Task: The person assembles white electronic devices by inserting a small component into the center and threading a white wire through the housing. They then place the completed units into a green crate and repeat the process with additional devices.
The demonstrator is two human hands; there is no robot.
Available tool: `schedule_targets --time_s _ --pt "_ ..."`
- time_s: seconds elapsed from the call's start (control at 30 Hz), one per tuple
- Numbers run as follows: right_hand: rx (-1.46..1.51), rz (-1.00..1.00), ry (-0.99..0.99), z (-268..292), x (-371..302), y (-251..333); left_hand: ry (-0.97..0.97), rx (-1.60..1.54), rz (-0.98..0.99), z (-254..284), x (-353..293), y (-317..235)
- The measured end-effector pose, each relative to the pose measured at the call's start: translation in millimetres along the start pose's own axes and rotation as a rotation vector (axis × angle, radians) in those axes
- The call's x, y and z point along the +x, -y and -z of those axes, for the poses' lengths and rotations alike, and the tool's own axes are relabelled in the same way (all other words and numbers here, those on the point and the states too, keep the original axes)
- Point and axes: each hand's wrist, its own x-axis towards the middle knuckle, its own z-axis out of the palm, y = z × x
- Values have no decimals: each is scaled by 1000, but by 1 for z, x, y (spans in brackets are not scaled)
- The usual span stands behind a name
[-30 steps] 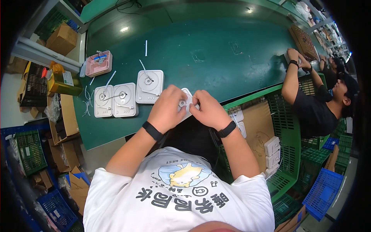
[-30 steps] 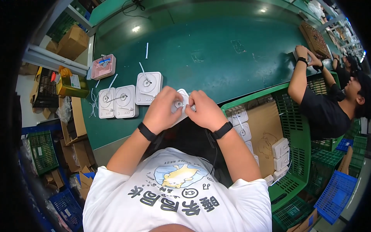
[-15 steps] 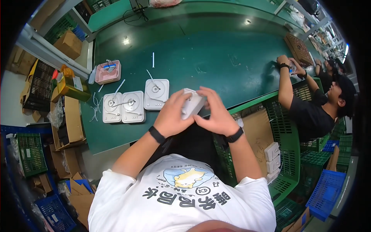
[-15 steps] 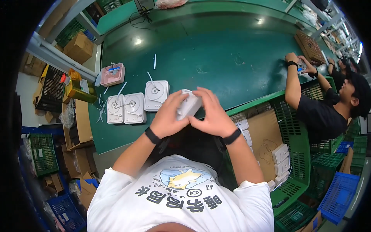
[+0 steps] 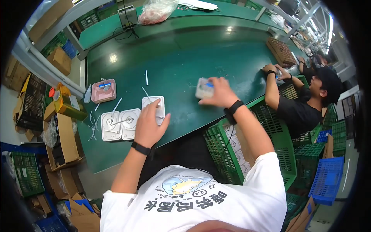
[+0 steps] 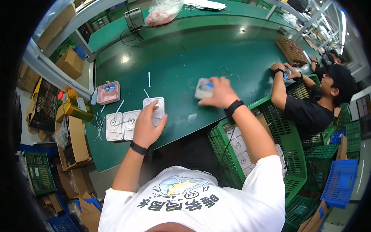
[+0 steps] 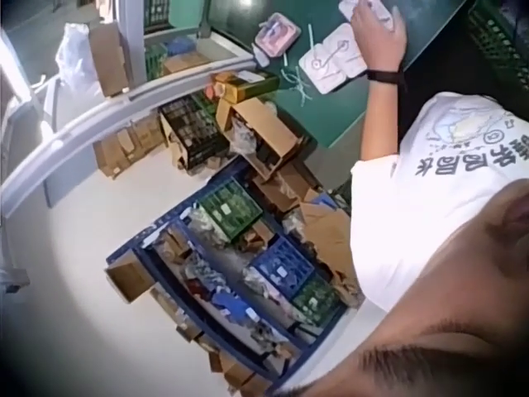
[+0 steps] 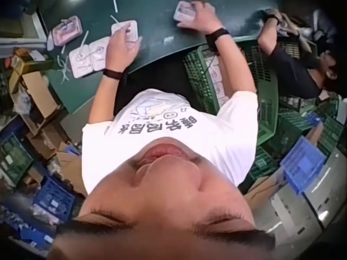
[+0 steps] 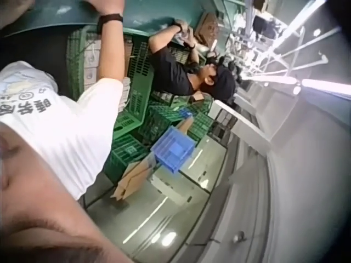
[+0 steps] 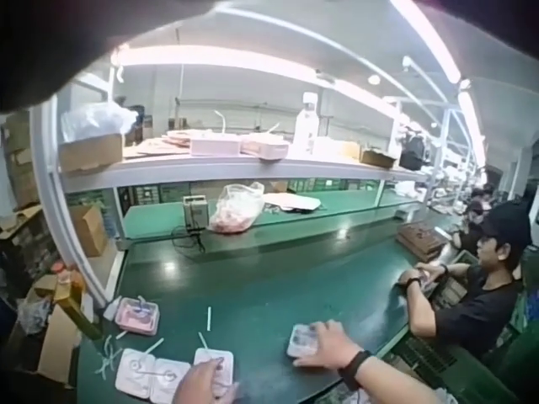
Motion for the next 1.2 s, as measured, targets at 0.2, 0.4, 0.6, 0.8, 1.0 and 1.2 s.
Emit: schedule_targets --time_s 0.2,0.4,0.6,0.8,1.0,1.2 --pt "-268 -397 -297 -1 30 -119 -54 459 -190 -16 -34 28" --pt "353 224 -67 -18 -24 69 46 314 -161 -47 -66 6" --pt "501 227 17 -73 -48 126 -29 -18 -94 -60 -57 11" --pt "468 137 -146 -61 -82 120 -25 8 -95 -75 -61 24" --pt "695 -22 -83 -71 -88 117 -81 24 -162 -76 -63 30" --pt "728 14 -8 -62 -93 111 -90 55 -181 -78 -67 28"
